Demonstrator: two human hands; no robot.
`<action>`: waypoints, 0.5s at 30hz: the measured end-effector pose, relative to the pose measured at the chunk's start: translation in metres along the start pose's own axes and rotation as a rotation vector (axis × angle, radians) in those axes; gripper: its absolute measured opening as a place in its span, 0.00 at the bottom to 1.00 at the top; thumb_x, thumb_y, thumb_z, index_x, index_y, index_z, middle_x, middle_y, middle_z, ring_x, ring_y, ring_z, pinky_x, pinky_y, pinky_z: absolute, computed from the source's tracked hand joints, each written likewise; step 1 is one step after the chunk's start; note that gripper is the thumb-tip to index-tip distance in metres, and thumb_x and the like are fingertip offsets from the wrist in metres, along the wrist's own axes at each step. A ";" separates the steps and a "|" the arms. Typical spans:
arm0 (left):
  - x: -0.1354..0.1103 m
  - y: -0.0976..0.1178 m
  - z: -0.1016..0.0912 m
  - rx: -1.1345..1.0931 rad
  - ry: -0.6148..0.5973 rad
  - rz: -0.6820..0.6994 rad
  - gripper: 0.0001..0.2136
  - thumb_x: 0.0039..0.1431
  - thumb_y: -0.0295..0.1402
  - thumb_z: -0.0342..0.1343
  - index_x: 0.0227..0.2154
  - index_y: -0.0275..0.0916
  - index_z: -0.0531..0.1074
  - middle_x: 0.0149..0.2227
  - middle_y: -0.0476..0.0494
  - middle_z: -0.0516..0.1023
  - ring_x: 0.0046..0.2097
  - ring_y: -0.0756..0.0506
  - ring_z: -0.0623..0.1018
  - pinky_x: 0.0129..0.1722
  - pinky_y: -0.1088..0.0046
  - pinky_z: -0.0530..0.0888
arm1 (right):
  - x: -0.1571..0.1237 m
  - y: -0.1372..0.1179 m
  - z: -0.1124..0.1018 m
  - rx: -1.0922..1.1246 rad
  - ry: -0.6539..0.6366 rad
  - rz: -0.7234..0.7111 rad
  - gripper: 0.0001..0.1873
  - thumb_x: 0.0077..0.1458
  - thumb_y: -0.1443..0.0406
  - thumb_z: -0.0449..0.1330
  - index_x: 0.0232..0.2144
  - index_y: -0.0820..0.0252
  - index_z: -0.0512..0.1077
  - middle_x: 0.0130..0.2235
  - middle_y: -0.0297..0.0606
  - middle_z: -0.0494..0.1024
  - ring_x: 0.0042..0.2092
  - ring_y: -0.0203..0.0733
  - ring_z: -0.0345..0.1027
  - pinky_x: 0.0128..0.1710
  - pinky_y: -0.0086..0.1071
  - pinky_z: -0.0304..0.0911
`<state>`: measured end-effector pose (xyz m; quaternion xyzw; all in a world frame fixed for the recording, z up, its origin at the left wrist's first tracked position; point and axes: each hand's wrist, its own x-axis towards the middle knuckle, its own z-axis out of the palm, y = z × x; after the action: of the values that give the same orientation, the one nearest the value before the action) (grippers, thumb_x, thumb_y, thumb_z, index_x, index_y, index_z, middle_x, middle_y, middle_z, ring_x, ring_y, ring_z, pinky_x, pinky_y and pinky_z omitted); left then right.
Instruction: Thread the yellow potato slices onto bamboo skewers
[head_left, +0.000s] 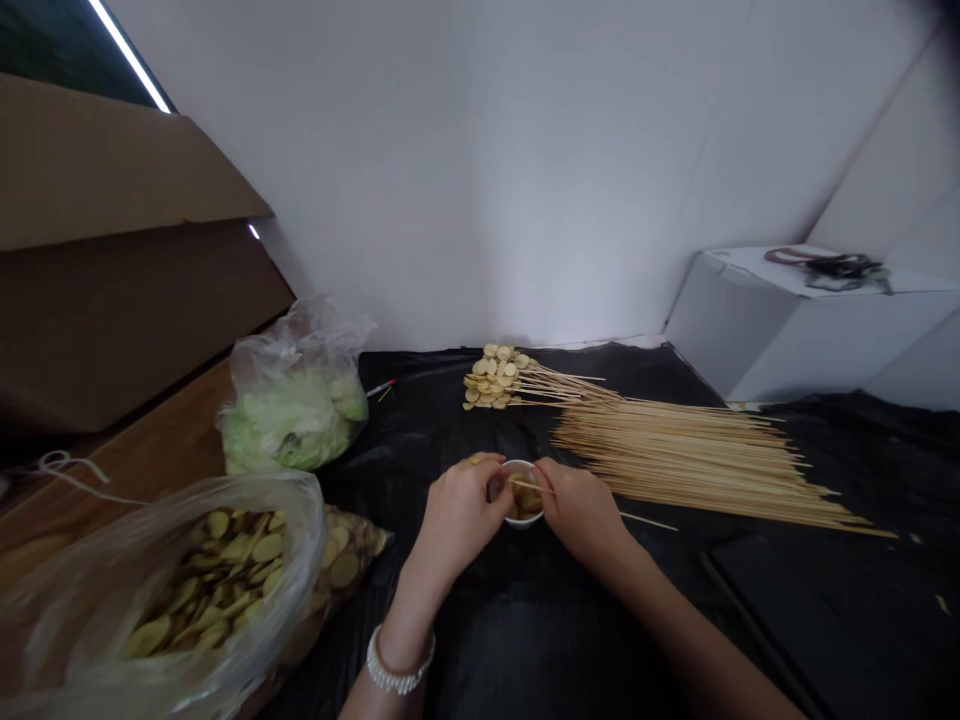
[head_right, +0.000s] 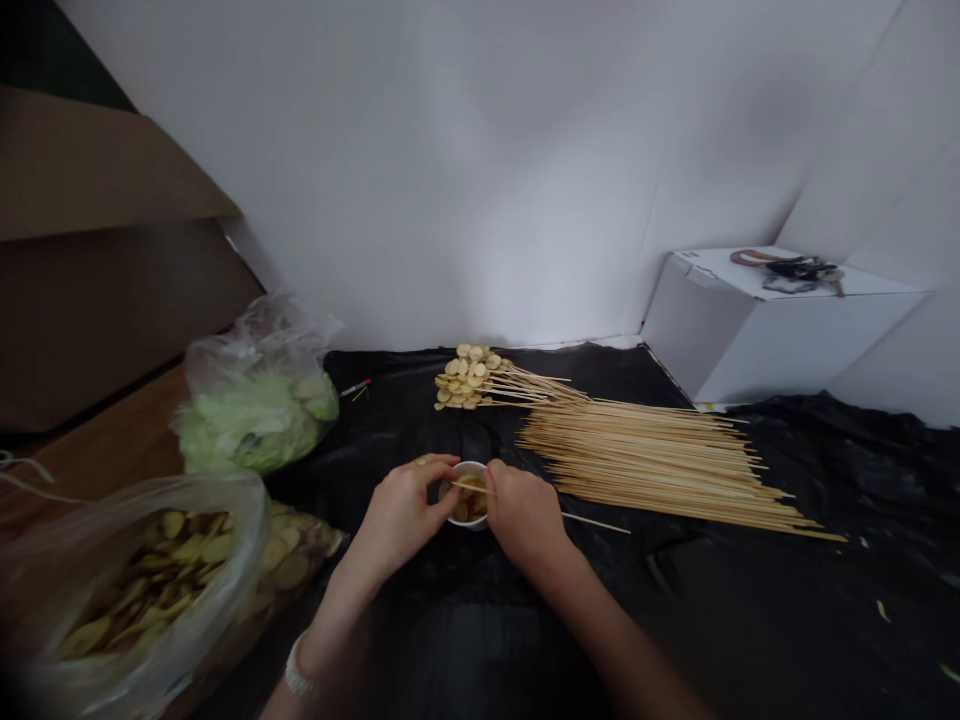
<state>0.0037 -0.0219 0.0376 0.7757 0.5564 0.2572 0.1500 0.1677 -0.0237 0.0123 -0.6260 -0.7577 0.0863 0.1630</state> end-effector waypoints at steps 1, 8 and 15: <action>0.001 0.000 0.001 -0.054 0.047 0.000 0.05 0.53 0.30 0.55 0.30 0.43 0.76 0.46 0.45 0.78 0.45 0.43 0.76 0.44 0.69 0.68 | 0.001 0.001 -0.001 0.011 0.002 0.018 0.15 0.64 0.62 0.44 0.34 0.56 0.70 0.32 0.36 0.79 0.33 0.40 0.72 0.27 0.30 0.46; 0.010 -0.010 0.017 -0.505 0.139 -0.157 0.08 0.53 0.37 0.57 0.31 0.38 0.75 0.31 0.44 0.78 0.30 0.47 0.75 0.31 0.73 0.69 | 0.004 0.011 -0.010 0.190 0.066 0.065 0.14 0.61 0.59 0.49 0.44 0.56 0.70 0.36 0.37 0.80 0.37 0.43 0.73 0.32 0.30 0.54; 0.012 -0.013 0.018 -0.813 0.105 -0.225 0.11 0.45 0.37 0.65 0.27 0.36 0.73 0.25 0.49 0.75 0.26 0.52 0.71 0.27 0.78 0.67 | 0.000 0.011 -0.016 0.202 0.149 0.054 0.19 0.60 0.53 0.51 0.46 0.56 0.70 0.32 0.36 0.79 0.33 0.42 0.72 0.30 0.30 0.52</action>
<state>0.0068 -0.0052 0.0188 0.5736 0.4978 0.4769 0.4425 0.1834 -0.0224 0.0239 -0.6312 -0.7139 0.1200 0.2787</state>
